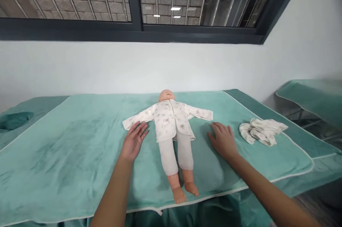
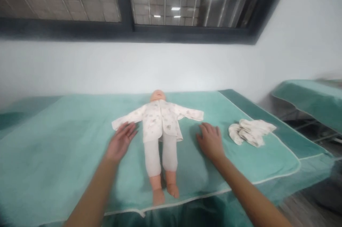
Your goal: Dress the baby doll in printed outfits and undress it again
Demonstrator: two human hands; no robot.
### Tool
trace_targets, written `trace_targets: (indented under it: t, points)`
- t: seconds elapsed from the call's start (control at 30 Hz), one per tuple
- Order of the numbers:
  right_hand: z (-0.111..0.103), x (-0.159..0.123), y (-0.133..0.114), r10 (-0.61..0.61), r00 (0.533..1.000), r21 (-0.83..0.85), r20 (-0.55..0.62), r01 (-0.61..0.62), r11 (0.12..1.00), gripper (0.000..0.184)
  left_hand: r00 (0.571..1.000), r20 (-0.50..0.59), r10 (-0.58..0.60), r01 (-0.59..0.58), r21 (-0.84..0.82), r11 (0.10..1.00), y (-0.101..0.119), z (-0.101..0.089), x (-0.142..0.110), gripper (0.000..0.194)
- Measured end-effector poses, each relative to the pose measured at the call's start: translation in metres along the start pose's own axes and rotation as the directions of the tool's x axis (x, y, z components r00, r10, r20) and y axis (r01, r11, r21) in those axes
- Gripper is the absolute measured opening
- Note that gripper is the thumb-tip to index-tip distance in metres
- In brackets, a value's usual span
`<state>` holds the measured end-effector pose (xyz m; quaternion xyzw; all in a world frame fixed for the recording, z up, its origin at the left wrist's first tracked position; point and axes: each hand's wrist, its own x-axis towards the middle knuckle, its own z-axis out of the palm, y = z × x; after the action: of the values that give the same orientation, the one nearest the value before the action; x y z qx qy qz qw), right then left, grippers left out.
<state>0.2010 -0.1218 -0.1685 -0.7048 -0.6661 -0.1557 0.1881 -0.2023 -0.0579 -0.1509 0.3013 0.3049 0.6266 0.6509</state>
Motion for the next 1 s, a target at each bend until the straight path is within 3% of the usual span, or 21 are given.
trace_targets:
  t: [0.2,0.3,0.4,0.5,0.6,0.67,0.73,0.83,0.9,1.0]
  points:
    - [-0.037,-0.039,0.133,0.183,0.983,-0.284,-0.037,-0.185,0.941,0.043,1.0,0.003,-0.004,0.004,-0.015,1.0,0.0,-0.001,0.002,0.028]
    - [-0.048,-0.046,0.183,0.34,0.938,-0.161,0.065,-0.327,0.931,0.046,1.0,-0.001,0.011,-0.011,-0.001,1.0,-0.001,0.001,-0.001,0.03]
    - [-0.064,-0.039,0.194,0.396,0.904,0.047,0.162,-0.408,0.912,0.04,0.999,-0.024,0.047,-0.045,0.059,0.997,-0.003,0.006,-0.008,0.033]
    - [-0.089,-0.027,0.153,0.449,0.868,0.26,0.214,-0.493,0.83,0.039,0.998,-0.036,0.056,-0.047,0.198,0.979,-0.007,0.016,-0.021,0.036]
    - [-0.117,-0.018,0.074,0.315,0.874,0.581,0.37,-0.482,0.656,0.05,0.997,-0.069,0.046,-0.014,0.397,0.918,-0.008,0.034,-0.046,0.038]
    - [-0.132,-0.016,0.017,0.15,0.824,0.688,0.546,-0.544,0.481,0.055,0.997,-0.063,0.038,0.0,0.516,0.856,-0.007,0.051,-0.07,0.04]
    - [-0.145,-0.015,-0.034,-0.056,0.768,0.748,0.637,-0.6,0.284,0.054,1.0,0.012,0.005,-0.012,0.599,0.801,-0.003,0.071,-0.099,0.044]
    - [-0.162,-0.013,-0.087,-0.416,0.702,0.789,0.578,-0.61,0.069,0.047,0.961,0.269,0.068,-0.236,0.664,0.709,0.006,0.1,-0.14,0.066]
    - [-0.172,-0.01,-0.109,-0.542,0.676,0.817,0.499,-0.575,0.036,0.046,0.921,0.384,0.063,-0.346,0.733,0.585,0.016,0.115,-0.16,0.08]
    - [-0.184,0.0,-0.129,-0.588,0.677,0.867,0.442,-0.492,0.085,0.041,0.896,0.433,0.095,-0.434,0.813,0.389,0.034,0.124,-0.174,0.072]
